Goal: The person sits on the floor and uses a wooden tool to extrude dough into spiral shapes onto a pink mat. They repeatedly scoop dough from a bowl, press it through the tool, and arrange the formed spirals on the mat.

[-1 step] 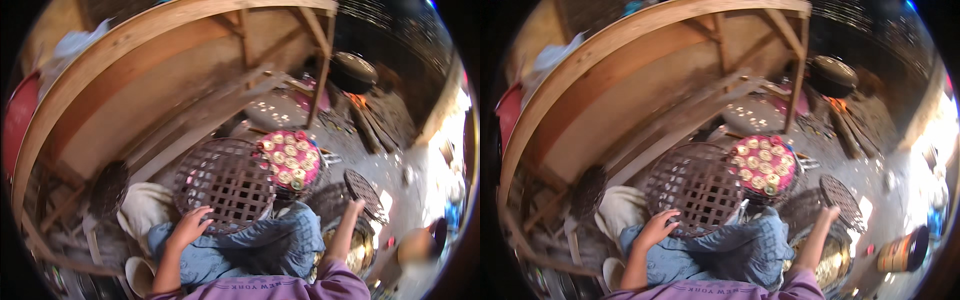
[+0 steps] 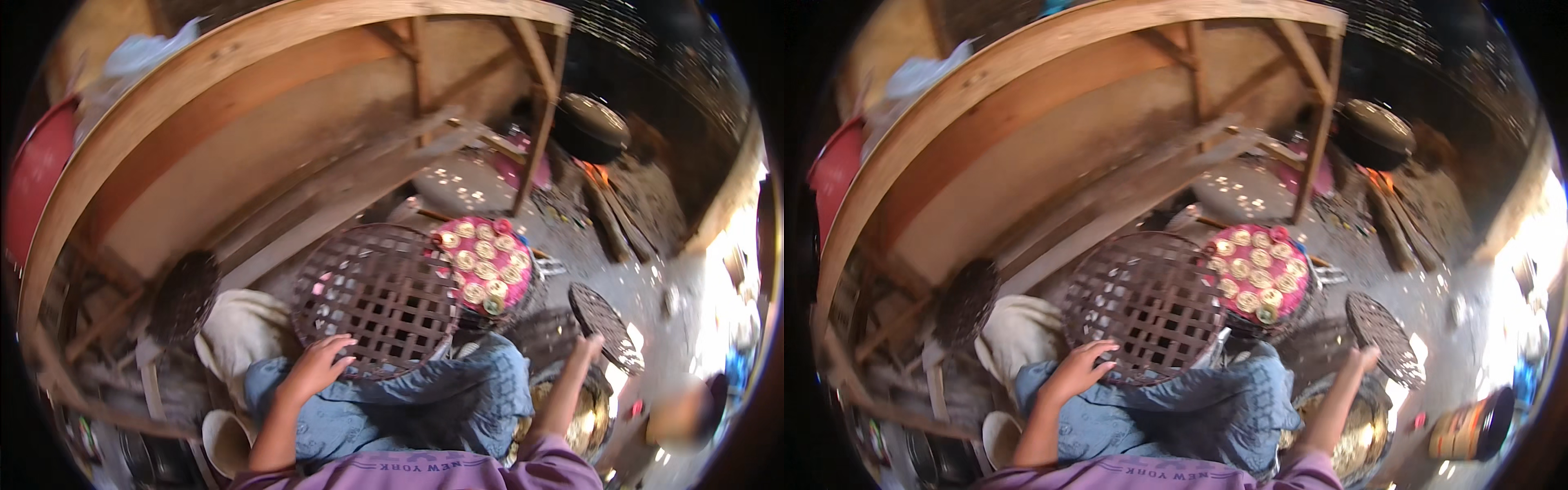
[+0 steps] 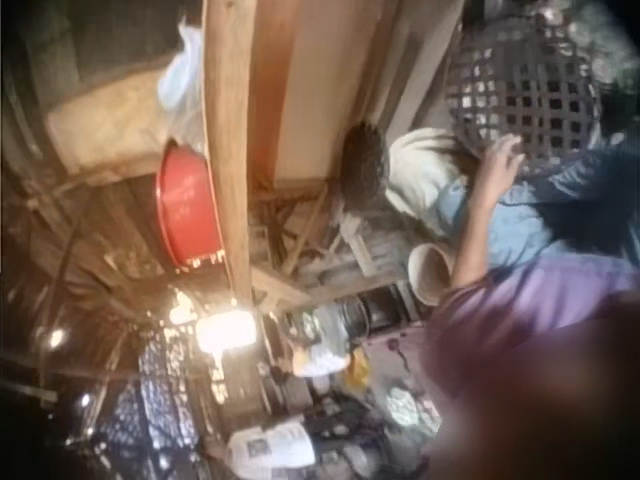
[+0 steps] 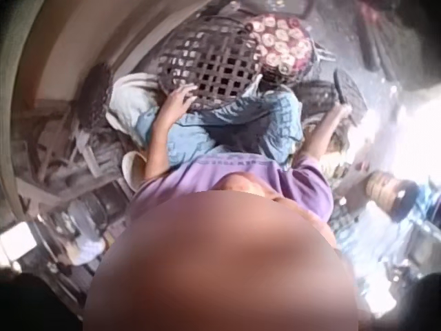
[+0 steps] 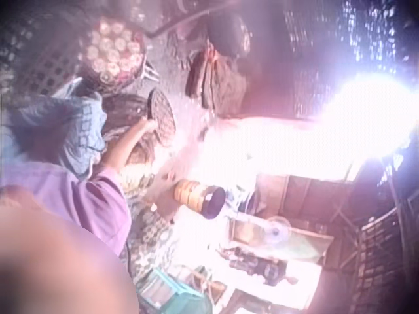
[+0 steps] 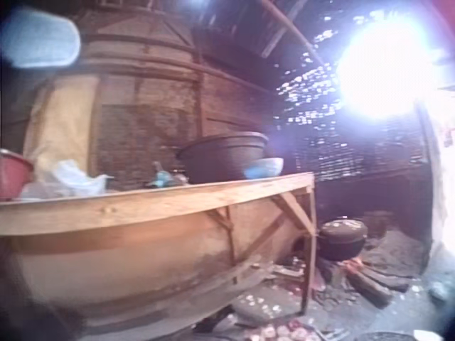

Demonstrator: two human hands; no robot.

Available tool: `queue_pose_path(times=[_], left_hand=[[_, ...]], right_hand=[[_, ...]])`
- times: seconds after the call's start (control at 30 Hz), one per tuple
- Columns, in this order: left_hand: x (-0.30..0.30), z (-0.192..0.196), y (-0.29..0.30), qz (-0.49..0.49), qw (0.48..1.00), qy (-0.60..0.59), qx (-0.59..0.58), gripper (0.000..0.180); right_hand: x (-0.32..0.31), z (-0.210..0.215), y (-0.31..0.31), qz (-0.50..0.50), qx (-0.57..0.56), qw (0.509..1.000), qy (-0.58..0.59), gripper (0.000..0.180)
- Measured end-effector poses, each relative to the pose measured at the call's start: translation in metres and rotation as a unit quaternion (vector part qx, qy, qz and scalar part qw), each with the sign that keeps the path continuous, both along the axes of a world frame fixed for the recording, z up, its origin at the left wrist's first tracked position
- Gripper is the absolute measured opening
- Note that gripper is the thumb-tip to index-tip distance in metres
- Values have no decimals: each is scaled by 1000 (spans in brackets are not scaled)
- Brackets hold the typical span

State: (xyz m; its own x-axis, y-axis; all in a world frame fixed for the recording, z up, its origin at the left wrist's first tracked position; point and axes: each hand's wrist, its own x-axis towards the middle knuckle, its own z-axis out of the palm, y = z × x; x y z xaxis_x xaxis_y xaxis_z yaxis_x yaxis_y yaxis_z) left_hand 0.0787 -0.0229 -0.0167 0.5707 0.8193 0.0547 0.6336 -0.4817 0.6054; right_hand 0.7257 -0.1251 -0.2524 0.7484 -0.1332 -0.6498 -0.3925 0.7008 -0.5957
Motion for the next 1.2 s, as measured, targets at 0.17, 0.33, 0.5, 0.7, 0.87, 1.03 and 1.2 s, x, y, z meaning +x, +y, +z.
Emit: queue_pose_path(times=[0.17, 0.33, 0.5, 0.7, 0.87, 1.03, 1.2], left_hand=[[-20, -14, 13, -11, 1000, -2, -1, 35], [-30, -34, 28, -35, 998, -24, 44, 36], [-23, -61, 15, -57, 990, 0, 131, 40], [-16, -81, 23, -25, 996, 79, 43, 45], [-33, -96, 19, 7, 982, 5, 187, 41], [-52, -90, 16, -47, 990, 21, 132, 38], [-46, -61, 15, -60, 992, 23, 106, 35]], right_hand=[[-86, 103, -10, 198, 49, 953, -222, 25], [-228, 245, 31, 488, 178, 809, -273, 27], [-390, 337, 141, 720, 260, 621, -165, 23], [-640, 295, 254, 853, 273, 438, -82, 32], [-827, 229, 288, 895, 233, 381, -16, 34], [-867, 213, 285, 911, 134, 386, -58, 56], [-730, 268, 271, 946, 90, 266, -164, 62]])
